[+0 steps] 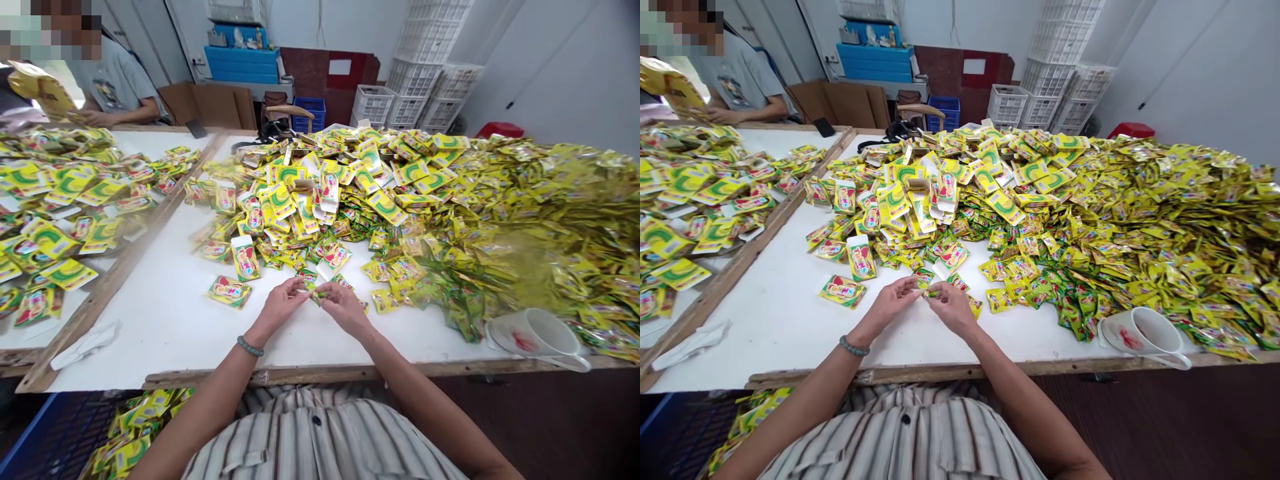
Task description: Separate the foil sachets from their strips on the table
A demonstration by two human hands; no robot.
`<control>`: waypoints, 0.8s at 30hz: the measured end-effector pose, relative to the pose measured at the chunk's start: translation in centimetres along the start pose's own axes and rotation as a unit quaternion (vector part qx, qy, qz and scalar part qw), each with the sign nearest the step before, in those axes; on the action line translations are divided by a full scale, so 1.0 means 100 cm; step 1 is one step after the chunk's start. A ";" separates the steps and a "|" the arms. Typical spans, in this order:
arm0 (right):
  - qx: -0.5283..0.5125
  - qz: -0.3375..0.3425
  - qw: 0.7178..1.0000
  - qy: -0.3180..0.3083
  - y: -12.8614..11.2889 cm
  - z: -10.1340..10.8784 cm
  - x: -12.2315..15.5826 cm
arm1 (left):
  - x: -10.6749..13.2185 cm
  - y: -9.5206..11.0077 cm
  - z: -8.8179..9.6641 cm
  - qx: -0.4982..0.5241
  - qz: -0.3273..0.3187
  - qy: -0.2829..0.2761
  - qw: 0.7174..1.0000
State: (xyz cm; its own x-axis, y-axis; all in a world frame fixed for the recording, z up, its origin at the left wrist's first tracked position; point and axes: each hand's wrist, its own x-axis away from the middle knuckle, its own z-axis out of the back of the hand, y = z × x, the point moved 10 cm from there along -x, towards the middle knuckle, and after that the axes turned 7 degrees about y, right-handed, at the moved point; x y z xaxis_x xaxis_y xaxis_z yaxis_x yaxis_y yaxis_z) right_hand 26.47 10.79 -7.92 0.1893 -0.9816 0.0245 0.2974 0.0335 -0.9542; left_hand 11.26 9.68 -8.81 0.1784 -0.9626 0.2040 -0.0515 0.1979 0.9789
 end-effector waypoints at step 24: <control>-0.294 -0.141 0.940 0.105 0.019 -0.004 -0.004 | 0.030 -0.004 -0.016 0.068 0.070 -0.037 0.995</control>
State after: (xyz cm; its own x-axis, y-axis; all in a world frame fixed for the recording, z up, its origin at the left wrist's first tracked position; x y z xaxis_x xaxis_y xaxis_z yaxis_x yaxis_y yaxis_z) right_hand 26.55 11.12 -9.85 -0.0262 -0.9537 0.2997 -0.2711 -0.2818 -0.9204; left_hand 13.42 7.03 -8.55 0.0881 -0.9395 0.3310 -0.2040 0.3082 0.9292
